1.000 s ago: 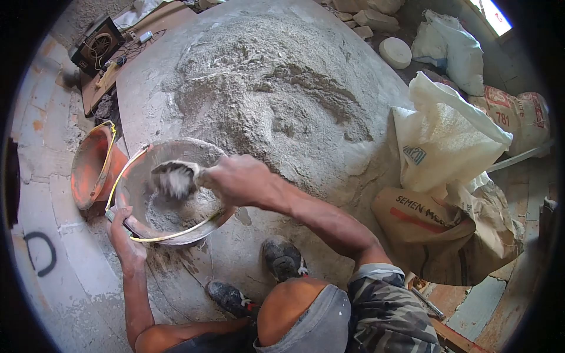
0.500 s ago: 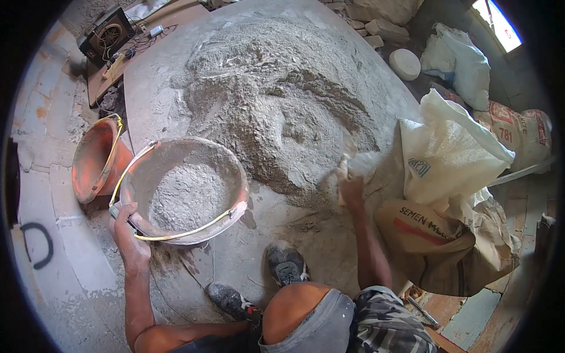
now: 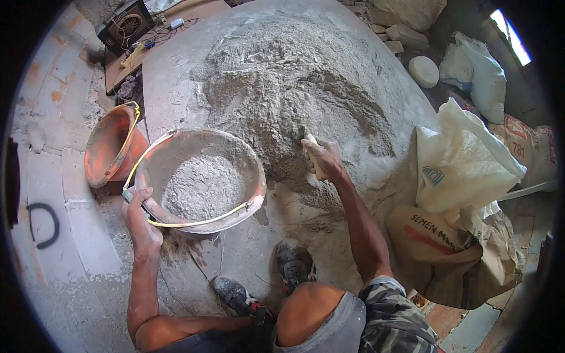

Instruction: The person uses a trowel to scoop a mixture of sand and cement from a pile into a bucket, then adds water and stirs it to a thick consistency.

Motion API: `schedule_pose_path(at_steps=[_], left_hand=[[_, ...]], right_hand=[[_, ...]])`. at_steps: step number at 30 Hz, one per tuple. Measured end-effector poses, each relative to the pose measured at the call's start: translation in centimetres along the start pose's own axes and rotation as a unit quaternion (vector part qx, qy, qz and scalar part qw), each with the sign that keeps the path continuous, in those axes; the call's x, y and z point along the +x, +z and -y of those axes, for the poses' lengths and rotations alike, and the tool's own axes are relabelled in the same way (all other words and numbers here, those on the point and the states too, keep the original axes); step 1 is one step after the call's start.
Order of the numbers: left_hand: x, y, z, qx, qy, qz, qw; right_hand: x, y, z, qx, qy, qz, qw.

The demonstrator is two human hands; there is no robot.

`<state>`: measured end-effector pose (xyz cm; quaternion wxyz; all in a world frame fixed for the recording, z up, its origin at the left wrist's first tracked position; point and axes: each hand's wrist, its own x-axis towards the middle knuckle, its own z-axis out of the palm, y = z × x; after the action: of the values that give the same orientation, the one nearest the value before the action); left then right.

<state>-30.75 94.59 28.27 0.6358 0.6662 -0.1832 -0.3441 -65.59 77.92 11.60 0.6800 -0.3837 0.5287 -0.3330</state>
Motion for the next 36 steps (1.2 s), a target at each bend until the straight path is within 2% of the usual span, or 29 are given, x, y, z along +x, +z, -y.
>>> schedule_pose_path(at_steps=[2, 4, 5, 7, 9, 11, 13, 14, 15, 17, 18, 19, 20, 21, 22, 23, 24, 26, 30, 32, 34, 36], left_hand=[[-0.1, 0.5, -0.1, 0.008, 0.007, -0.021, 1.0], [0.0, 0.5, -0.1, 0.014, 0.0, -0.011, 1.0], [0.1, 0.5, -0.1, 0.019, -0.009, -0.004, 1.0], [0.0, 0.9, -0.2, 0.018, -0.006, -0.003, 1.0], [-0.1, 1.2, -0.2, 0.018, -0.004, -0.004, 1.0], [-0.1, 1.4, -0.3, 0.01, 0.005, -0.001, 1.0], [0.2, 1.0, -0.1, 0.01, 0.002, 0.009, 1.0], [0.3, 0.8, 0.0, 0.006, -0.003, 0.011, 1.0], [0.4, 0.7, 0.0, 0.002, -0.009, 0.012, 1.0], [0.6, 0.4, 0.0, 0.0, -0.005, 0.005, 1.0], [0.5, 0.2, 0.0, 0.001, -0.008, 0.007, 1.0], [0.4, 0.0, -0.1, 0.002, -0.012, 0.011, 1.0], [0.2, 0.1, -0.4, 0.006, -0.013, 0.012, 1.0], [0.2, 0.0, -0.3, 0.002, -0.015, 0.015, 1.0], [0.3, -0.2, -0.2, 0.003, -0.009, 0.014, 1.0], [0.3, -0.3, 0.0, 0.003, -0.002, 0.013, 1.0], [0.3, -0.3, 0.0, -0.003, -0.004, 0.01, 1.0], [0.4, -0.6, 0.2, 0.004, -0.006, 0.01, 1.0], [0.7, -0.9, 0.3, 0.015, -0.015, 0.004, 1.0], [0.6, -0.8, 0.2, 0.013, -0.019, -0.008, 1.0], [0.5, -0.7, 0.0, 0.017, -0.015, -0.003, 1.0], [0.4, -0.6, 0.0, 0.015, -0.012, -0.002, 1.0]], right_hand=[[-1.9, 0.7, 1.9, -0.034, 0.02, 0.002, 0.999], [-4.2, 2.1, 4.7, -0.115, 0.038, 0.005, 0.993], [-5.0, 2.9, 5.9, -0.113, 0.036, 0.0, 0.993], [-6.0, 4.4, 7.5, -0.298, -0.012, 0.089, 0.95], [-5.6, 6.4, 7.0, -0.352, -0.12, 0.157, 0.915], [-6.2, 9.0, 7.5, -0.36, -0.119, 0.218, 0.899], [-6.5, 10.7, 7.7, -0.52, -0.223, 0.28, 0.775], [-8.4, 11.8, 10.4, -0.593, -0.207, 0.279, 0.727], [-8.4, 11.3, 9.6, -0.593, -0.206, 0.276, 0.728], [-8.1, 9.3, 7.8, -0.48, -0.302, 0.2, 0.799], [-8.8, 8.5, 9.1, -0.47, -0.221, 0.141, 0.843], [-9.6, 6.5, 9.4, -0.441, -0.102, 0.078, 0.888], [-8.3, 2.6, 5.5, -0.356, -0.164, -0.004, 0.92], [-8.6, -0.3, 4.8, -0.346, -0.079, -0.062, 0.933], [-8.3, -3.7, 2.0, -0.361, -0.157, -0.176, 0.902], [-8.7, -6.3, 1.9, -0.407, -0.093, -0.25, 0.874], [-8.4, -10.2, -0.7, -0.347, -0.126, -0.314, 0.875], [-8.1, -16.7, -4.5, -0.202, -0.081, -0.423, 0.88], [-7.0, -22.0, -5.9, -0.197, -0.081, -0.469, 0.857], [-4.1, -24.8, -7.6, -0.083, -0.067, -0.402, 0.909], [-2.6, -21.4, -5.4, -0.036, -0.067, -0.352, 0.933], [-0.6, -19.3, -4.0, -0.065, -0.034, -0.327, 0.942]])
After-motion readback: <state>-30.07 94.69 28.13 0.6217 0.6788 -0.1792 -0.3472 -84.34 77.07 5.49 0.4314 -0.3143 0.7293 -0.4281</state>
